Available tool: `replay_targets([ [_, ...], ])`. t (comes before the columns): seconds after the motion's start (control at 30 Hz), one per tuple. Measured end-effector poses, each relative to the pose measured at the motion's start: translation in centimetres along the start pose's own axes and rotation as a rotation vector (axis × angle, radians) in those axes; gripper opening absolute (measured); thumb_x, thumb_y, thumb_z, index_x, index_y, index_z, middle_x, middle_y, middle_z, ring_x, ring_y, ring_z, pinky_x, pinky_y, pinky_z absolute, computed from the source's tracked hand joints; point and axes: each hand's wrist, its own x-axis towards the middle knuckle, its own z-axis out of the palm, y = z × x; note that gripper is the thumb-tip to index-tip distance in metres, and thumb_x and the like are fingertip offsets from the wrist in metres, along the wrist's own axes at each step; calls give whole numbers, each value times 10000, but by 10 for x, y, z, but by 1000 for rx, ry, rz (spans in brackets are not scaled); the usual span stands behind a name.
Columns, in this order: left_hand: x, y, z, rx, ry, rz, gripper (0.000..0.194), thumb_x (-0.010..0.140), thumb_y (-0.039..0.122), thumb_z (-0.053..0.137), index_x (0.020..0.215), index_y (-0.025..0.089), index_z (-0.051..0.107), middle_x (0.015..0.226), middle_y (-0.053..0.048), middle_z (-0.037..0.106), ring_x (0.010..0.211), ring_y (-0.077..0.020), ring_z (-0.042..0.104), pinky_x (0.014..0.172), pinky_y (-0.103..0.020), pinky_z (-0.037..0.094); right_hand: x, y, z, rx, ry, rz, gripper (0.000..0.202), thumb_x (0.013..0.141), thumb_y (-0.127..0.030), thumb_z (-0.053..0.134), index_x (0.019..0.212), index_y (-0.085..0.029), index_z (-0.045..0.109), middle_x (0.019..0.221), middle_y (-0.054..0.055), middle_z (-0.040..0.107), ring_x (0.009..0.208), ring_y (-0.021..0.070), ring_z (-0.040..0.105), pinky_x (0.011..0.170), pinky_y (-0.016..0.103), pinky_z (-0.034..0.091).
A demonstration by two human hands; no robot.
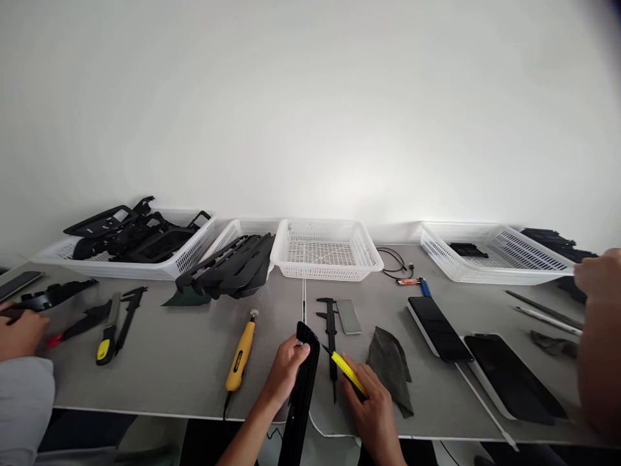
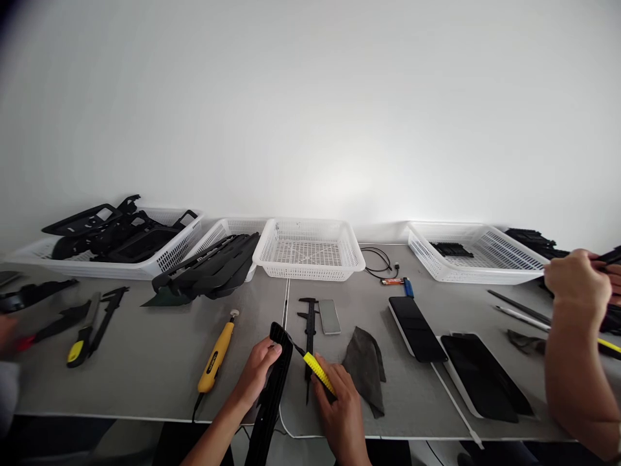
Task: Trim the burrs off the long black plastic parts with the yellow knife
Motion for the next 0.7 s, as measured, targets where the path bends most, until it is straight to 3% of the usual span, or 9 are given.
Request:
replay_targets([
  [0.27, 6, -17, -7, -42, 54, -53, 661, 787, 764, 719, 1046, 155, 739, 688, -1, 603, 651, -167, 547, 639, -259, 433, -3, 11, 4, -16, -13, 21, 443, 1042, -510, 584, 1383, -259, 714, 1196, 107, 764, 1038, 237, 735, 856, 293, 605],
  [0.5, 11, -18, -4, -6, 120, 27, 623, 721, 779, 774, 831, 170, 699, 677, 0, 571, 725, -176, 541, 667, -253, 402, -2, 9, 2, -104, -12, -16, 445, 1061, -514, 542, 1391, -267, 710, 1124, 105, 769, 988, 237, 722, 815, 302, 595],
  [0.7, 11, -15, -4, 24, 232, 48, 638, 760, 798, 720, 676, 203, 506, 655, 50, 404, 657, -127, 369, 636, -241, 330, -2, 3, -1, -161, -34, -84, 432, 1075, -510, 506, 1390, -293, 708, 1004, 75, 753, 855, 208, 704, 742, 293, 573],
])
